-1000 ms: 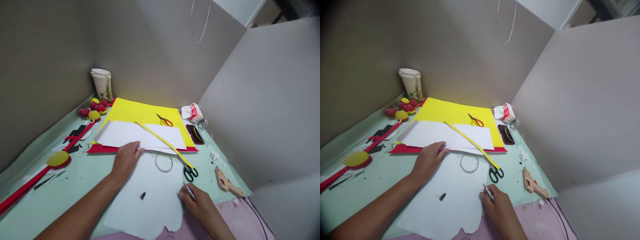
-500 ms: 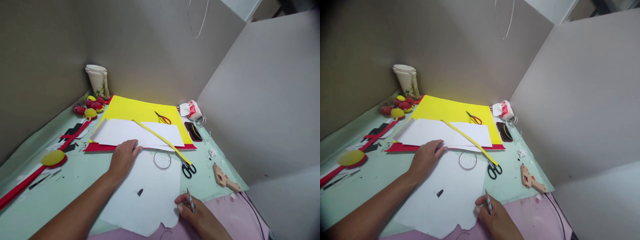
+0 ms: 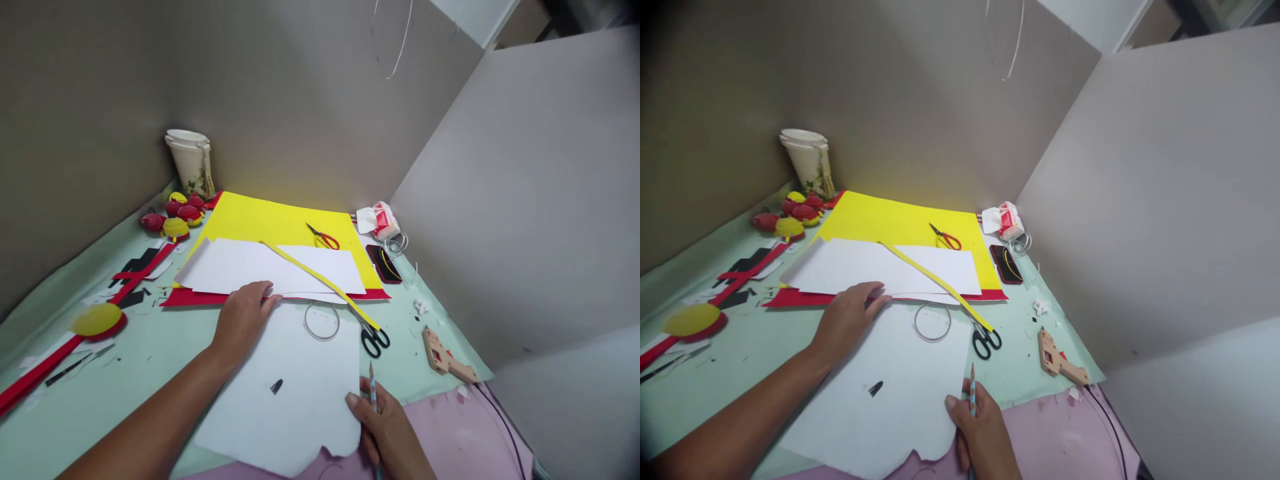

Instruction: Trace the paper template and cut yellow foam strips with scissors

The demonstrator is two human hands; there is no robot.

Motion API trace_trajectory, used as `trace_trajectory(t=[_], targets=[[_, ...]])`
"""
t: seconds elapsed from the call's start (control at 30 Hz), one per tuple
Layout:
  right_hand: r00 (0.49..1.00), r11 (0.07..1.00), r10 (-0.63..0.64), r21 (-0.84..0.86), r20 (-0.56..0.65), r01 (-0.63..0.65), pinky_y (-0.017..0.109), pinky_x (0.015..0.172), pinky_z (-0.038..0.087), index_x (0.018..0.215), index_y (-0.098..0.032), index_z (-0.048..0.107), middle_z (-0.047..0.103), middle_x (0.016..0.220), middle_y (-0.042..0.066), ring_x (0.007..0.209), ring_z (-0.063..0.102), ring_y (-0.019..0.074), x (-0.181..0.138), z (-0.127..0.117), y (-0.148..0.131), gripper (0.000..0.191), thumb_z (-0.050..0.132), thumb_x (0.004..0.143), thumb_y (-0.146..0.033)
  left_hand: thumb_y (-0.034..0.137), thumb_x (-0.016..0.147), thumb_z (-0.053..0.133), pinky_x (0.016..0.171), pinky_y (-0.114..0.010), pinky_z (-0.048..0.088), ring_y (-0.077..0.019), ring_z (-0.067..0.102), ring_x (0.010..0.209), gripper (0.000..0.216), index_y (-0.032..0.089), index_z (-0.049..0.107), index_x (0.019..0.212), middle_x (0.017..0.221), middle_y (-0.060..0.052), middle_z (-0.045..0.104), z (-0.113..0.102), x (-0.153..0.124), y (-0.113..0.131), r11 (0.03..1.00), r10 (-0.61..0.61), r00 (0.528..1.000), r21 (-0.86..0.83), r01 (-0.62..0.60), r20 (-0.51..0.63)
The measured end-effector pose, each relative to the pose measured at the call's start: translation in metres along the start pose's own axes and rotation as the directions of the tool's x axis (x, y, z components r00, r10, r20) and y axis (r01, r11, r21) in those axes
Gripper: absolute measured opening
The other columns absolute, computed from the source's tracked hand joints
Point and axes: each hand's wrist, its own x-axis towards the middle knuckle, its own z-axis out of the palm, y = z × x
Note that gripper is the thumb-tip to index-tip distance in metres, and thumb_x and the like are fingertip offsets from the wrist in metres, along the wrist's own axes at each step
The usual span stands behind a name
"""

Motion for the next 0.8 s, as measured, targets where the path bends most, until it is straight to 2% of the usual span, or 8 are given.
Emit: trace_trajectory(t=[0.13,0.23,0.33,0.4,0.5,0.6,0.7,0.8], targets=[[0.998,0.997,0.018,-0.072,0.065,-0.013,0.019,0.036,0.015,0.078,-0.015,0.056,0.036,0.031,-0.012,0.030,0.018,0.0040,-0.002,-0.002,-0.001,0.040,0.062,0.078,-0.055,0.040,0.089,0.051,0.085,-0.039,0.046,-0.0263,0.063,0.095,0.032,0.017,0.062,0.108,0.105,-0.009,0.071,-0.001,0.000,0.000,1.000,-0.009,1.000,0.006,0.009,0.007],[0.993,0.997,0.058,-0.056,0.105,-0.053,0.019,0.037,0.015,0.070,-0.016,0.056,0.036,0.031,-0.011,0.031,0.019,0.0038,-0.005,-0.010,0.000,0.042,0.067,0.073,-0.056,0.040,0.089,0.052,0.086,-0.039,0.046,-0.0264,0.063,0.095,0.033,0.016,0.062,0.109,0.105,-0.009,0.071,0.000,-0.001,0.000,1.000,-0.003,1.000,0.011,0.003,-0.001],[0.988,0.995,0.081,0.041,0.134,-0.087,0.019,0.039,0.023,0.073,-0.015,0.060,0.039,0.035,-0.010,0.034,0.029,0.0061,-0.008,-0.019,0.000,0.042,0.073,0.068,-0.054,0.040,0.089,0.052,0.086,-0.040,0.046,-0.0269,0.063,0.095,0.033,0.015,0.062,0.109,0.105,-0.009,0.071,0.001,-0.001,-0.002,1.000,0.015,1.000,0.018,-0.015,-0.009],[0.987,0.990,0.076,0.105,0.145,-0.092,0.020,0.044,0.032,0.079,-0.014,0.063,0.047,0.041,-0.007,0.040,0.040,0.0090,-0.009,-0.023,0.001,0.041,0.077,0.066,-0.051,0.039,0.089,0.051,0.086,-0.040,0.046,-0.0272,0.063,0.095,0.033,0.015,0.061,0.109,0.105,-0.010,0.070,0.003,0.000,-0.004,1.000,0.027,0.999,0.017,-0.026,-0.019],[0.981,0.979,0.096,0.164,0.169,-0.124,0.022,0.050,0.039,0.082,-0.013,0.065,0.058,0.052,-0.002,0.045,0.047,0.0108,-0.010,-0.025,0.004,0.042,0.080,0.064,-0.048,0.037,0.088,0.052,0.086,-0.041,0.046,-0.0274,0.063,0.095,0.031,0.015,0.061,0.107,0.104,-0.010,0.070,0.005,0.000,-0.005,0.998,0.057,0.998,0.012,-0.057,-0.028],[0.975,0.966,0.114,0.209,0.192,-0.154,0.023,0.052,0.041,0.084,-0.012,0.065,0.065,0.060,0.002,0.048,0.053,0.0124,-0.010,-0.023,0.007,0.048,0.083,0.059,-0.049,0.031,0.086,0.055,0.087,-0.042,0.045,-0.0285,0.061,0.100,0.026,0.015,0.062,0.105,0.106,-0.012,0.068,0.003,-0.002,-0.001,0.992,0.128,0.990,0.020,-0.127,-0.052],[0.970,0.958,0.118,0.232,0.210,-0.167,0.024,0.054,0.042,0.083,-0.012,0.065,0.067,0.063,0.004,0.050,0.054,0.0127,-0.009,-0.021,0.008,0.050,0.084,0.056,-0.050,0.029,0.085,0.058,0.091,-0.043,0.042,-0.0286,0.057,0.105,0.025,0.016,0.062,0.106,0.109,-0.012,0.065,-0.004,-0.007,0.013,0.969,0.247,0.967,0.004,-0.247,-0.061],[0.971,0.964,0.117,0.209,0.209,-0.161,0.023,0.053,0.041,0.080,-0.013,0.065,0.064,0.060,0.002,0.050,0.052,0.0122,-0.009,-0.022,0.008,0.049,0.084,0.056,-0.051,0.028,0.084,0.062,0.085,-0.039,0.043,-0.0239,0.057,0.093,0.021,0.021,0.064,0.104,0.097,-0.007,0.065,-0.009,-0.016,0.032,0.913,0.402,0.911,-0.112,-0.392,0.094]])
